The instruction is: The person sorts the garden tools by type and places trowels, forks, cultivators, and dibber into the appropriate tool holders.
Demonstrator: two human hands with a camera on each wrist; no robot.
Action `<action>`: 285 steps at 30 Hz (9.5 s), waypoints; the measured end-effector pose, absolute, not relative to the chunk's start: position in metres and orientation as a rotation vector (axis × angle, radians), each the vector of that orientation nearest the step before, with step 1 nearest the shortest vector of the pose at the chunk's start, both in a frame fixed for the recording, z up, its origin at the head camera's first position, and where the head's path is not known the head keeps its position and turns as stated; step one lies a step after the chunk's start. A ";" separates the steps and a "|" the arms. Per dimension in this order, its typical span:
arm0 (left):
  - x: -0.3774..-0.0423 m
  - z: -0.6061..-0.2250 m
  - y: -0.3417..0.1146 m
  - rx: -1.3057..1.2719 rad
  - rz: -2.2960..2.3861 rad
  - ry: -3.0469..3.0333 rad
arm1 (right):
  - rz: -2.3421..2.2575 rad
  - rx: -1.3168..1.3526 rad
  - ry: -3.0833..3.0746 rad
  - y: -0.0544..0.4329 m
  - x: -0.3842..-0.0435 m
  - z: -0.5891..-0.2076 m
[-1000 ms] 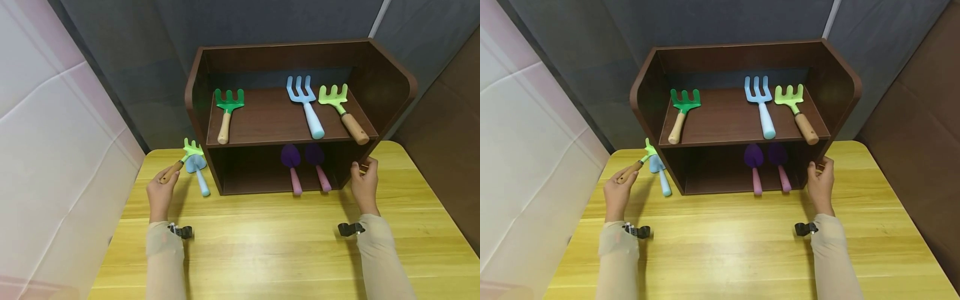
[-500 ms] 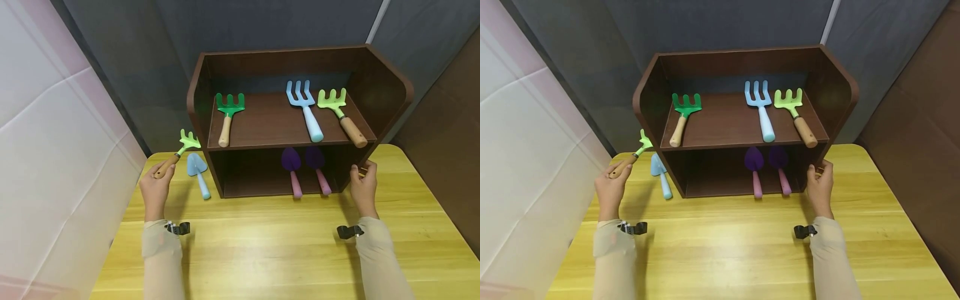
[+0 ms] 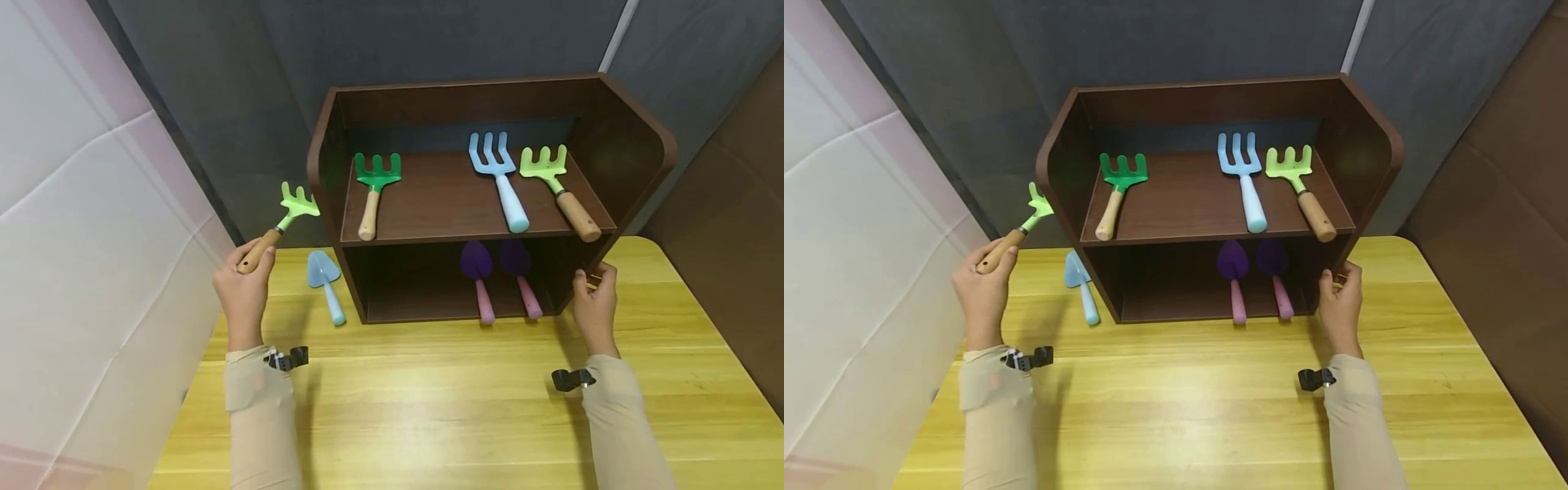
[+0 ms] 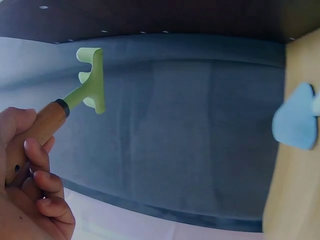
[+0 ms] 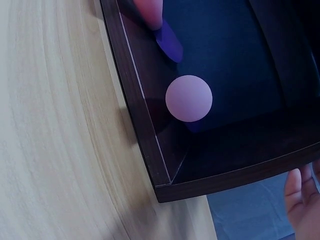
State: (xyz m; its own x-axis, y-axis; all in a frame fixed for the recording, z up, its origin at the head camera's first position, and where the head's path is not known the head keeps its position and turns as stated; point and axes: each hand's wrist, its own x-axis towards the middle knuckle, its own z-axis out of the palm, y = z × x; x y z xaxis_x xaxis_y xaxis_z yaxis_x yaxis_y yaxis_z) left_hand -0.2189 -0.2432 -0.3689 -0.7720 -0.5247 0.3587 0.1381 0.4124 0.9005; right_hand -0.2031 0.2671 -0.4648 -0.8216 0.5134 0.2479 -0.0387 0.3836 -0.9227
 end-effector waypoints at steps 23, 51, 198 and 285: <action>-0.216 -0.311 -0.226 0.276 -1.349 -1.860 | 1.423 -0.385 -2.143 0.266 -0.203 -0.465; -0.216 -0.238 -0.189 0.194 -1.382 -1.708 | 1.419 -0.370 -2.133 0.266 -0.202 -0.465; -0.185 -0.338 -0.080 -0.263 -1.129 -2.362 | 1.442 -0.401 -2.146 0.269 -0.201 -0.469; -0.204 -0.330 -0.074 -0.408 -1.607 -2.472 | 1.696 -0.368 -2.073 0.283 -0.204 -0.462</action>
